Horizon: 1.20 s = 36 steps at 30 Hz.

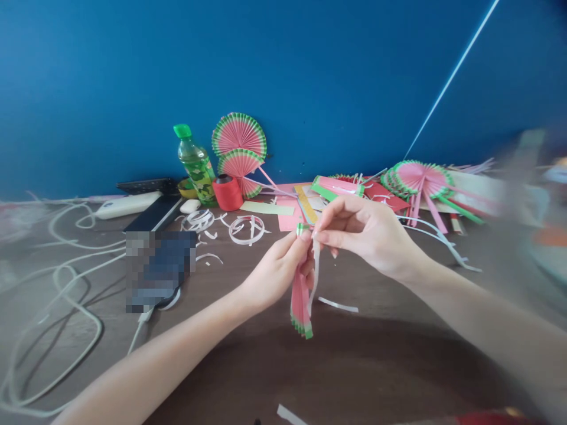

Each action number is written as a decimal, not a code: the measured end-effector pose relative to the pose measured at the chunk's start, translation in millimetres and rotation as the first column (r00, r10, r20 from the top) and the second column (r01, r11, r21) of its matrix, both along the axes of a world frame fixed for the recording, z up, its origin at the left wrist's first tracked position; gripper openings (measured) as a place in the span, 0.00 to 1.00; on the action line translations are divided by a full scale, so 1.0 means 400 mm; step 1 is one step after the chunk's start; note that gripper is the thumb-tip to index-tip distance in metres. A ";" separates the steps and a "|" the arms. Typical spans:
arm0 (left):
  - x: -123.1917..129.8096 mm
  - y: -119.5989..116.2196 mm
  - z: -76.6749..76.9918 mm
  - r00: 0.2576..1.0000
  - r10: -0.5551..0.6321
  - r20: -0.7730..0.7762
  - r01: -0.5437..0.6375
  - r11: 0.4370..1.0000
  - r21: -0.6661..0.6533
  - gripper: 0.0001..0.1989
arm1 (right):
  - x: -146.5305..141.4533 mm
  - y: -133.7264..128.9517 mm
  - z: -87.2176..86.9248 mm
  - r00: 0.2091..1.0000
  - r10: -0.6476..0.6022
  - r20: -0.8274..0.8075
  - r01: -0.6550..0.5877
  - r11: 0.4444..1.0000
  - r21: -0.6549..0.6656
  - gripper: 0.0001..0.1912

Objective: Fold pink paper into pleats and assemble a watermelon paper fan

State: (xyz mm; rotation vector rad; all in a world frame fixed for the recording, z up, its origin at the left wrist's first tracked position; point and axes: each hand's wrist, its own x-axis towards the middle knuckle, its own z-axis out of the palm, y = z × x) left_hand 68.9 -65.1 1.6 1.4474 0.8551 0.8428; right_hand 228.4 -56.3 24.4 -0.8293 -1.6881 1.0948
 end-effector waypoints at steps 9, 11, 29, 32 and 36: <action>-0.002 -0.011 -0.011 0.998 -0.025 -0.051 0.027 0.999 0.035 0.13 | 0.003 -0.006 -0.004 0.998 -0.046 0.041 0.044 0.998 0.045 0.15; -0.003 -0.012 -0.011 0.998 -0.056 -0.019 0.056 0.998 0.023 0.12 | 0.004 -0.007 -0.003 0.998 -0.051 0.047 0.049 0.998 0.048 0.14; 0.003 -0.031 0.004 0.970 0.003 -0.241 0.046 0.979 0.198 0.04 | 0.010 -0.017 0.008 0.984 -0.126 0.129 0.115 0.989 0.090 0.14; 0.004 -0.030 0.005 0.964 0.030 -0.265 0.031 0.974 0.225 0.04 | 0.010 -0.018 0.008 0.979 -0.142 0.144 0.129 0.987 0.098 0.15; 0.005 -0.030 0.007 0.957 0.037 -0.286 0.027 0.976 0.215 0.05 | 0.010 -0.015 0.006 0.982 -0.135 0.134 0.123 0.988 0.095 0.15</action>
